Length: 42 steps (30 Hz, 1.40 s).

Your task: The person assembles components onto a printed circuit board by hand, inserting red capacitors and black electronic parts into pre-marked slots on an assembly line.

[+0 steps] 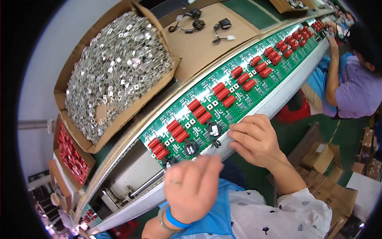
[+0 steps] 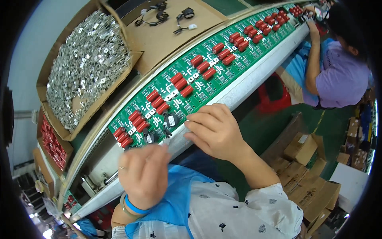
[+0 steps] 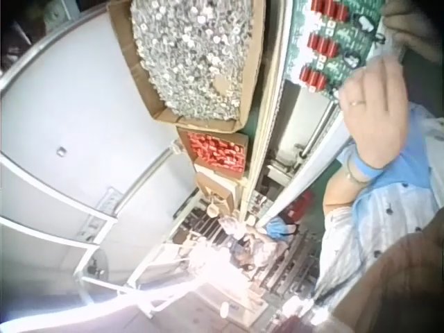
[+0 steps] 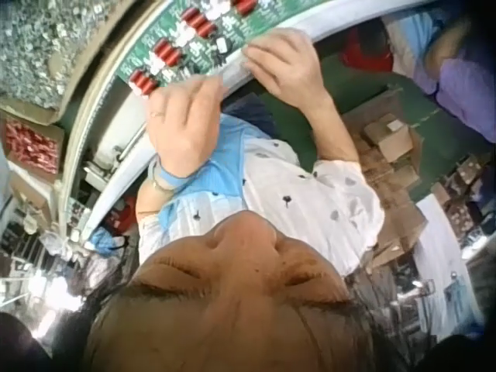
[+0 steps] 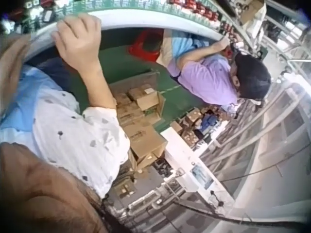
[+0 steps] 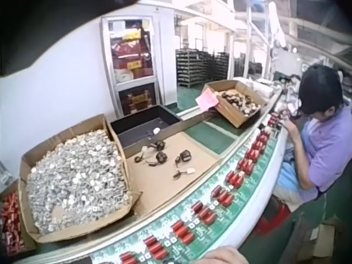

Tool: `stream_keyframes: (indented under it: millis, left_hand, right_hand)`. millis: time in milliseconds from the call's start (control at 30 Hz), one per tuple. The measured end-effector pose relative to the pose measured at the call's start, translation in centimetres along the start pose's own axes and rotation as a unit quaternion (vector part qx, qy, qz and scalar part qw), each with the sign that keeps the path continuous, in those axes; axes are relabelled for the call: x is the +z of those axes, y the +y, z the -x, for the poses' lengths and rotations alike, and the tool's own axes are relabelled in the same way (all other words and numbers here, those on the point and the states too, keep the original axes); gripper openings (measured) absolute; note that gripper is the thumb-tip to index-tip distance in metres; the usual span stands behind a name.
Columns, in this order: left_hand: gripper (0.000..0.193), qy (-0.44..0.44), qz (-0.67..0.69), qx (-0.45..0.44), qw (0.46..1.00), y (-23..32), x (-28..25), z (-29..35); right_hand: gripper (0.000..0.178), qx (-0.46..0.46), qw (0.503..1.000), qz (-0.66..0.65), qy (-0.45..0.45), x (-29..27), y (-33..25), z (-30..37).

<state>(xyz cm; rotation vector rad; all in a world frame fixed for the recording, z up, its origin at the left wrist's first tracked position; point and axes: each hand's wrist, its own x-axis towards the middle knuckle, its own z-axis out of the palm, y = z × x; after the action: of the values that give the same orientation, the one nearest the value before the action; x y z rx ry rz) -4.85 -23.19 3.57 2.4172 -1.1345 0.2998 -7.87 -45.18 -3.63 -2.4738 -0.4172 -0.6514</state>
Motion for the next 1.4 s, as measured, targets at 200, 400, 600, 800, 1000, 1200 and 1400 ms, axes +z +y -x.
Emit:
stream_keyframes:
  millis: [200, 400, 600, 800, 1000, 1200, 1400]
  left_hand:
    - [0.053, -0.077, -0.041, -0.048, 0.995, -0.3, 1.5, -4.0]
    - [0.044, -0.146, -0.119, -0.064, 0.980, 0.3, 3.0, -5.6]
    - [0.033, -0.177, -0.157, -0.083, 0.968, 0.4, 3.3, -6.0]
    - [0.031, -0.180, -0.140, -0.076, 0.971, 0.2, 3.6, -6.6]
    - [0.033, -0.165, -0.124, -0.096, 0.974, 0.0, 3.7, -5.7]
    - [0.035, -0.153, -0.118, -0.089, 0.977, -0.1, 4.0, -5.8]
    - [0.034, -0.163, -0.112, -0.105, 0.975, 0.1, 4.0, -5.8]
  right_hand:
    - [0.032, 0.018, 0.999, -0.013, 0.030, 0.6, 0.8, 1.3]
    - [0.024, 0.015, 0.997, -0.022, 0.072, 1.5, 1.7, 2.2]
    - [0.020, 0.019, 0.993, -0.058, 0.096, 2.2, 2.2, 2.6]
    - [0.018, 0.020, 0.992, -0.058, 0.106, 2.6, 2.2, 2.7]
    - [0.019, 0.019, 0.992, -0.067, 0.109, 2.5, 2.3, 2.8]
    - [0.021, 0.012, 0.993, -0.054, 0.099, 2.6, 2.5, 3.2]
    - [0.024, -0.026, 0.994, -0.031, 0.097, 3.0, 3.1, 3.9]
